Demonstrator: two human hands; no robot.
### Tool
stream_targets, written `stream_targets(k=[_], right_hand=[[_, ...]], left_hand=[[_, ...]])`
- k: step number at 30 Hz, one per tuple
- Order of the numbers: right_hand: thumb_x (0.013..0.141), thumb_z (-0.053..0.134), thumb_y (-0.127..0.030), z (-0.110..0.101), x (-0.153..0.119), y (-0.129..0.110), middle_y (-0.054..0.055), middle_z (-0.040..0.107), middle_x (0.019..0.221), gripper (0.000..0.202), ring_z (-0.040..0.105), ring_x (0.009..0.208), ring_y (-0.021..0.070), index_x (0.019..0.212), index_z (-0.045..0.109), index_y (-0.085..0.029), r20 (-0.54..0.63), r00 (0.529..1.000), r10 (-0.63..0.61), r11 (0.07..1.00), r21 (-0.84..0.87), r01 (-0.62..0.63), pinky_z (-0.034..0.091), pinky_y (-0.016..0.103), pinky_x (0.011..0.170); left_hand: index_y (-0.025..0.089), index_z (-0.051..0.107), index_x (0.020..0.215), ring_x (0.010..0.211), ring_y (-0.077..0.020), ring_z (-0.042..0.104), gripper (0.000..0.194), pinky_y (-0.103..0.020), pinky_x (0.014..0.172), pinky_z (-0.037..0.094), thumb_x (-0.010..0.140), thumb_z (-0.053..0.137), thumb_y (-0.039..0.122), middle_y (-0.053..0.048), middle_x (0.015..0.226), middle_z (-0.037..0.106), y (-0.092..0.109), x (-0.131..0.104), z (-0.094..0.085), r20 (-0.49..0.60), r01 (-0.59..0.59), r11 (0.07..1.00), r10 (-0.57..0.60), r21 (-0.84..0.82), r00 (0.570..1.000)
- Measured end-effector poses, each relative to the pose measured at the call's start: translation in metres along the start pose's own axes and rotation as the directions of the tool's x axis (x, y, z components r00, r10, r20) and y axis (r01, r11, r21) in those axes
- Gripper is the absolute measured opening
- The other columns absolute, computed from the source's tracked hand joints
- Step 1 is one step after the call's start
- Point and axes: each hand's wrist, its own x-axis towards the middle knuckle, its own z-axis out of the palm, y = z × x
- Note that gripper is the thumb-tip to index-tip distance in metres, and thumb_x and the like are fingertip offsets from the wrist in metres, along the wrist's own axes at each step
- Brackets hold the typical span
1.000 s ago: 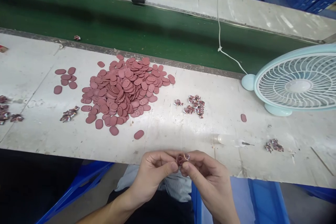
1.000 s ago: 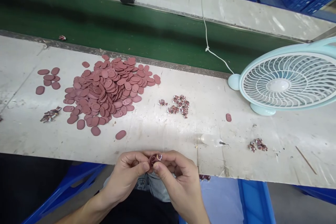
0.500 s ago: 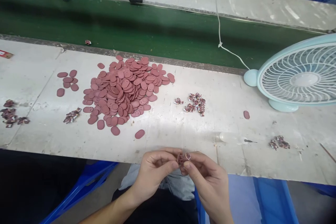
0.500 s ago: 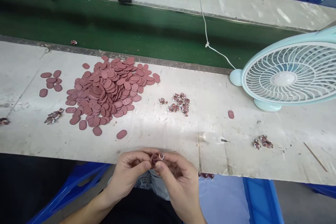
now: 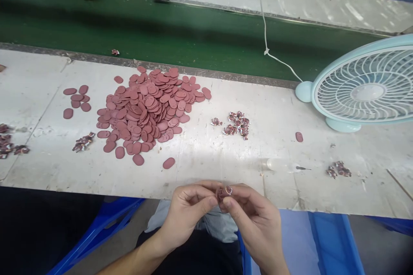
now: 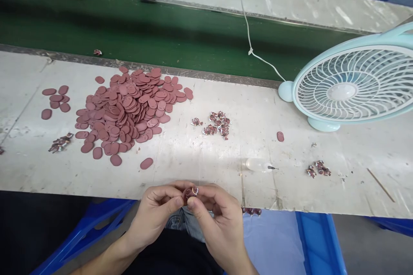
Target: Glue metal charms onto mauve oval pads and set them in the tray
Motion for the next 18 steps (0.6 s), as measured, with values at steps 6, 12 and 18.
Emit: stream_targets(k=[6, 12, 18], right_hand=[[0.090, 0.074, -0.021, 0.004, 0.003, 0.003, 0.003, 0.078, 0.095, 0.013, 0.075, 0.082, 0.0150, 0.102, 0.076, -0.027, -0.022, 0.999, 0.038, 0.994, 0.107, -0.036, 0.063, 0.023, 0.073], [0.092, 0.072, -0.023, 0.006, 0.005, 0.010, 0.003, 0.077, 0.086, 0.011, 0.075, 0.077, 0.0162, 0.102, 0.076, -0.026, 0.030, 0.989, 0.143, 0.958, 0.245, -0.145, 0.063, 0.025, 0.066], [0.089, 0.076, -0.024, -0.031, -0.019, 0.027, 0.007, 0.075, 0.090, 0.014, 0.073, 0.067, 0.0174, 0.102, 0.078, -0.025, -0.120, 0.986, 0.116, 0.924, 0.377, -0.063, 0.061, 0.026, 0.055]], left_hand=[[0.023, 0.083, 0.083, 0.096, -0.0182, 0.073, 0.013, -0.027, 0.087, 0.058, 0.087, 0.073, 0.015, -0.004, 0.107, 0.078, 0.005, -0.001, 0.000, -0.020, -0.014, 0.998, 0.015, 0.058, 1.000], [0.024, 0.082, 0.083, 0.096, -0.0202, 0.075, 0.010, -0.029, 0.084, 0.061, 0.086, 0.075, 0.017, -0.005, 0.113, 0.078, 0.005, -0.003, 0.001, -0.073, -0.061, 0.989, 0.072, 0.138, 0.995], [0.030, 0.075, 0.111, 0.113, -0.0235, 0.070, 0.030, -0.037, 0.098, 0.057, 0.084, 0.077, 0.017, -0.005, 0.126, 0.072, 0.032, -0.005, -0.041, 0.072, -0.301, 0.619, 0.367, 0.725, 0.928]])
